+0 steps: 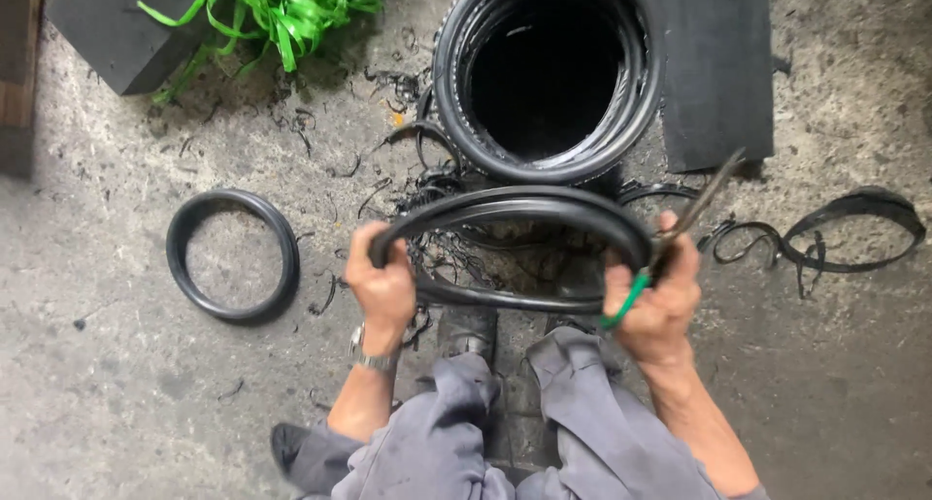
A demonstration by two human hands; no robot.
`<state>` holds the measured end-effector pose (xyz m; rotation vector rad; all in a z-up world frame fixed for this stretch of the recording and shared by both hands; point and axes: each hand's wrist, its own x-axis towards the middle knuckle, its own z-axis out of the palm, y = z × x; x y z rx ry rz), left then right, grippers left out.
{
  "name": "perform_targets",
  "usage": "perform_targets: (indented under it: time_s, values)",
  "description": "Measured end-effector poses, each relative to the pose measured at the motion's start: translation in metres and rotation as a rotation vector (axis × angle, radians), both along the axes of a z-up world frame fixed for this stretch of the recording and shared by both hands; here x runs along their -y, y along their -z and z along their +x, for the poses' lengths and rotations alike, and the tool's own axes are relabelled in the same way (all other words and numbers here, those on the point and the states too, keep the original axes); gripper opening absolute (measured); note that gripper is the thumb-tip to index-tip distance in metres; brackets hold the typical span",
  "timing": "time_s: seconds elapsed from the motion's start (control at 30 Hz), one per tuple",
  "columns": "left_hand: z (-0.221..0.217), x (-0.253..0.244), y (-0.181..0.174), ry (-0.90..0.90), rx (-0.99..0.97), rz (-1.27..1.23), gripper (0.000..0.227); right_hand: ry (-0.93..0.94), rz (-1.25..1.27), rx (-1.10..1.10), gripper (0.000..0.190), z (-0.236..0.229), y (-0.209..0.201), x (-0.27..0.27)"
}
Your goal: The person sits on the floor and uses green-handled scissors to trim excess rubber from black rubber rings, rotating each ring and cutting off thin strips that fall among the scraps on the ground. They work through the rings one at a time, holding each on their lap while cutting along its edge.
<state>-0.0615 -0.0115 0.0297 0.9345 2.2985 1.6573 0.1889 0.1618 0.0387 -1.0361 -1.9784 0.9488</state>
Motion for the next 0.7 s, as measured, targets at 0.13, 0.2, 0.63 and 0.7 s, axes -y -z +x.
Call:
perform_targets:
  time_s: [0.13, 0.2, 0.63, 0.7]
  values:
    - [-0.004, -0.003, 0.002, -0.192, 0.207, 0.022, 0.024, 0.032, -0.045, 0.067, 0.062, 0.006, 0.002, 0.015]
    - [-0.006, -0.007, -0.007, -0.109, 0.471, -0.005, 0.014, -0.074, -0.239, 0.072, 0.068, 0.015, -0.008, 0.017]
    - [-0.01, -0.022, -0.064, 1.94, 1.064, 0.343, 0.042, -0.61, -1.27, -1.089, 0.07, 0.034, 0.006, -0.022]
    - [-0.015, -0.031, -0.054, 1.676, 1.357, 0.582, 0.046, -0.772, -1.515, -1.301, 0.07, 0.033, 0.005, -0.016]
